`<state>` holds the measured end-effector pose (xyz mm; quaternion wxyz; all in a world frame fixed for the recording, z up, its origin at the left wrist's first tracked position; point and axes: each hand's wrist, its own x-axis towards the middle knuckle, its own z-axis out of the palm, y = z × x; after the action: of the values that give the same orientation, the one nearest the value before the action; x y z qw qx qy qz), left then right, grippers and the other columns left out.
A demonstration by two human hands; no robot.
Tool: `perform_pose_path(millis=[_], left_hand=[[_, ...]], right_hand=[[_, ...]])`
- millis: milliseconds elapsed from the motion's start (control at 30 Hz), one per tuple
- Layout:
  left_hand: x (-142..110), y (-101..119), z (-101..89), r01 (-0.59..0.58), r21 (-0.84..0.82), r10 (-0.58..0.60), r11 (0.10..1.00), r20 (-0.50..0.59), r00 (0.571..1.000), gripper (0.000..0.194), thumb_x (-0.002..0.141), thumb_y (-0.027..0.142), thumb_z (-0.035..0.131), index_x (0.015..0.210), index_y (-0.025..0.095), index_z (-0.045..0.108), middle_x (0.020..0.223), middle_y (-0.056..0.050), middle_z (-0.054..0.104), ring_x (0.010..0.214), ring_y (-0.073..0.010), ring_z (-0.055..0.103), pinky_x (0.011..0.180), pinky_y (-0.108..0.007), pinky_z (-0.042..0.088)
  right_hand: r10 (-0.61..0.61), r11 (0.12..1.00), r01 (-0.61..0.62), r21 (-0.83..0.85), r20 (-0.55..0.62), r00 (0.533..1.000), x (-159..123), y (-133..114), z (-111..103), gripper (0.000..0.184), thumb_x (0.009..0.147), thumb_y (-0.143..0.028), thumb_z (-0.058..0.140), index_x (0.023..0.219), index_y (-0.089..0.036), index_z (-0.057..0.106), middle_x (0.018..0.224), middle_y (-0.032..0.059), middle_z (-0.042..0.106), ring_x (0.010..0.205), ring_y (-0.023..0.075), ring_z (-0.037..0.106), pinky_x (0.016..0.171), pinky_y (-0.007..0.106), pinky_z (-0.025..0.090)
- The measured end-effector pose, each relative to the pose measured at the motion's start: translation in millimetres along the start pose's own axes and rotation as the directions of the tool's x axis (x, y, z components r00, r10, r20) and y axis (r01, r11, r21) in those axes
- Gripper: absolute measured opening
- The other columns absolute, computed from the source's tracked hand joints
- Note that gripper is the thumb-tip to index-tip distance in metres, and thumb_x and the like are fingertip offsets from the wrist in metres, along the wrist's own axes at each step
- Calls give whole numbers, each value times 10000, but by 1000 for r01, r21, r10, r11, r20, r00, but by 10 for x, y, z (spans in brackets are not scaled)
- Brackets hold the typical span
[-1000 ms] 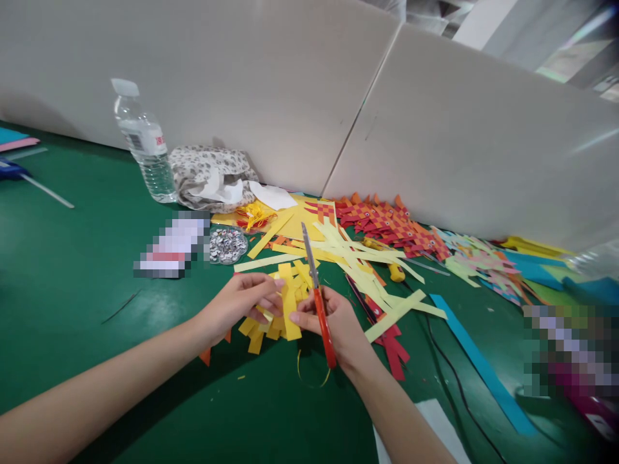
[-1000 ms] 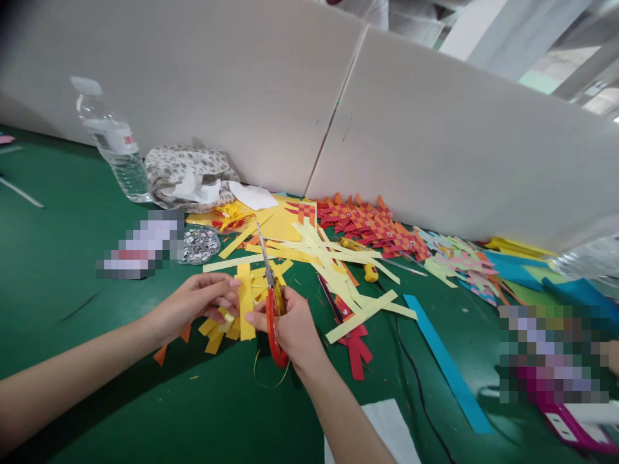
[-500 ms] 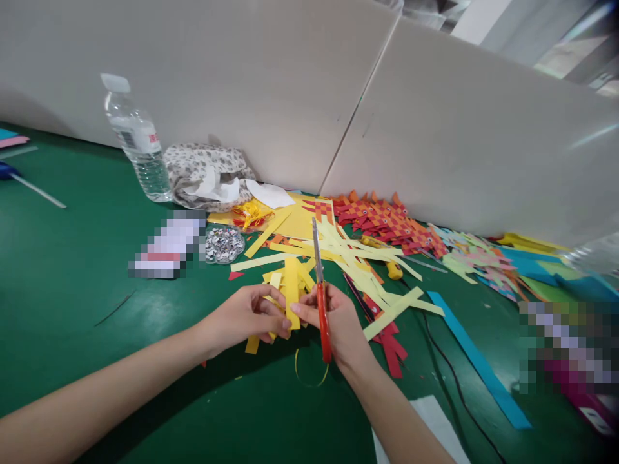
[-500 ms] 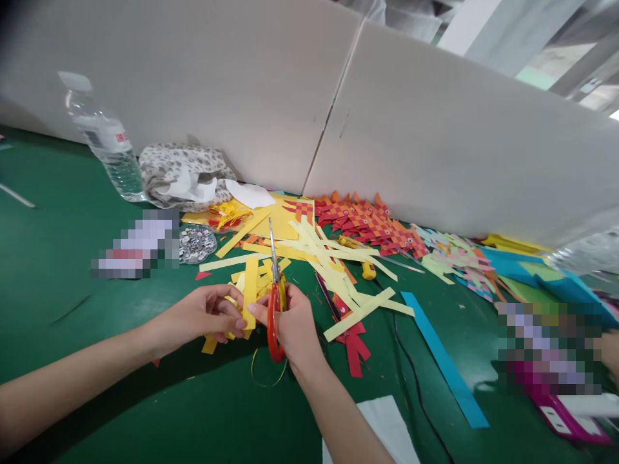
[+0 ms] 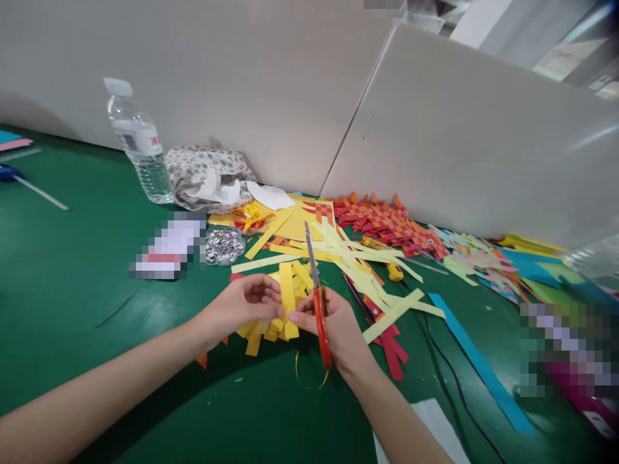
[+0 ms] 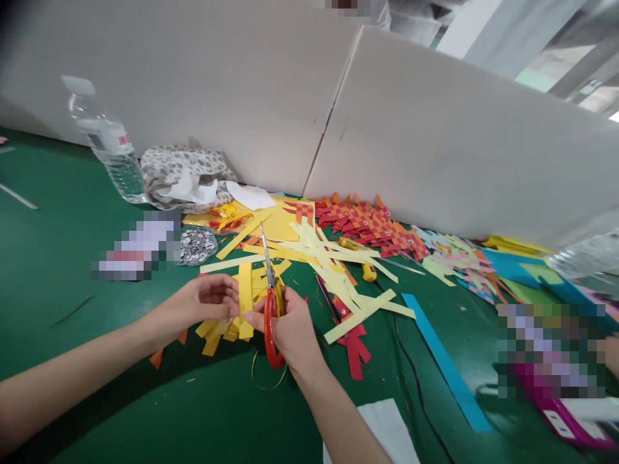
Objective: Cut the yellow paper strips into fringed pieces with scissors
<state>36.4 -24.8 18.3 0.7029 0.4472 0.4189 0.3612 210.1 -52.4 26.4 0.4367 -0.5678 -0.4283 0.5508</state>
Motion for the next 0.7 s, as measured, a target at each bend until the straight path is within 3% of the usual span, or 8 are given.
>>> perform_pose_path(millis=[167, 300, 700], left_hand=[[28, 18, -74, -50, -29, 45, 998, -144, 989, 171, 618, 280, 784, 711, 191, 671, 725, 7, 656, 636, -109, 600, 579, -206, 498], [48, 36, -112, -103, -31, 94, 994, -210, 973, 175, 629, 316, 788, 712, 191, 699, 740, -17, 663, 671, -123, 604, 559, -189, 499], [27, 68, -115, -58, -42, 49, 997, -190, 981, 180, 709, 383, 720, 730, 207, 695, 673, 49, 656, 637, -94, 599, 553, -156, 496]], right_hand=[[85, 995, -79, -52, 108, 991, -52, -20, 50, 429, 437, -207, 841, 710, -189, 509, 626, -60, 612, 515, 87, 512, 538, 233, 416], [125, 988, -114, -101, 109, 986, -69, -39, 60, 442, 410, -165, 844, 687, -186, 500, 611, -65, 619, 512, 86, 524, 539, 228, 432], [96, 995, -91, -48, 122, 988, -88, -54, 47, 408, 449, -164, 838, 688, -188, 509, 613, -58, 620, 536, 97, 522, 561, 238, 425]])
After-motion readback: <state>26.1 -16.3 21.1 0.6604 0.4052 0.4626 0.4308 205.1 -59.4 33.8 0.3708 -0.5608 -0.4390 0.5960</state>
